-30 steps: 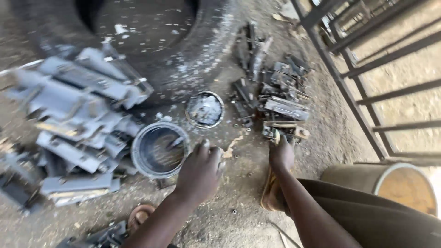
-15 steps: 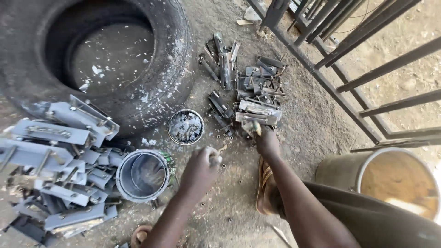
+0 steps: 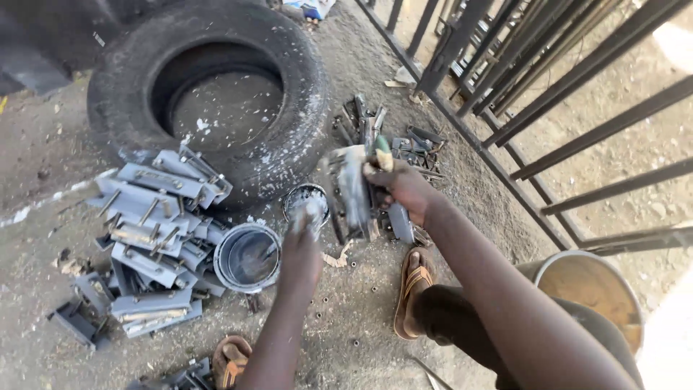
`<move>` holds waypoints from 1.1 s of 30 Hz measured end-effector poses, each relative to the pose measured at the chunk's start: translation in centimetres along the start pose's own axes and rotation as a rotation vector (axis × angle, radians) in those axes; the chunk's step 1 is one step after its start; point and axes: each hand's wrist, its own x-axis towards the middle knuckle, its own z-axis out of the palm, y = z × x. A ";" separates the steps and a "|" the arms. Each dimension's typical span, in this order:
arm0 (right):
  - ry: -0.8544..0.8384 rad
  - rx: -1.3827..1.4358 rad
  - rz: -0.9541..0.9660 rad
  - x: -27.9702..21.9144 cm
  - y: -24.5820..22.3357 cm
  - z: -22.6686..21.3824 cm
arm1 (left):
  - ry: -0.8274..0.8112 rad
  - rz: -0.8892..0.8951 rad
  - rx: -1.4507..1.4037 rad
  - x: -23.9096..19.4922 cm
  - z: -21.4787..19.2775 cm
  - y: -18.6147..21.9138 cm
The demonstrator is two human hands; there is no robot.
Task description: The person is painting various metal fabrication parts using a paintbrush and grey paint.
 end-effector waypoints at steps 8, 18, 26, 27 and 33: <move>0.059 -0.330 -0.013 -7.7 -1.8 9.9 | 0.130 0.137 0.028 1.2 2.4 1.1; -0.028 -0.794 -0.243 -7.1 -7.1 10.1 | -0.019 0.015 -0.743 3.2 -2.5 -2.0; -0.215 -0.864 -0.299 -5.9 -5.6 7.1 | -0.125 0.107 -0.856 3.7 -2.3 -2.6; -0.218 -0.826 -0.346 -5.5 -5.1 6.7 | -0.156 0.113 -0.965 3.6 -2.1 -2.4; -0.198 -0.792 -0.306 -6.6 -6.9 6.6 | -0.145 0.057 -0.862 3.3 -2.7 0.5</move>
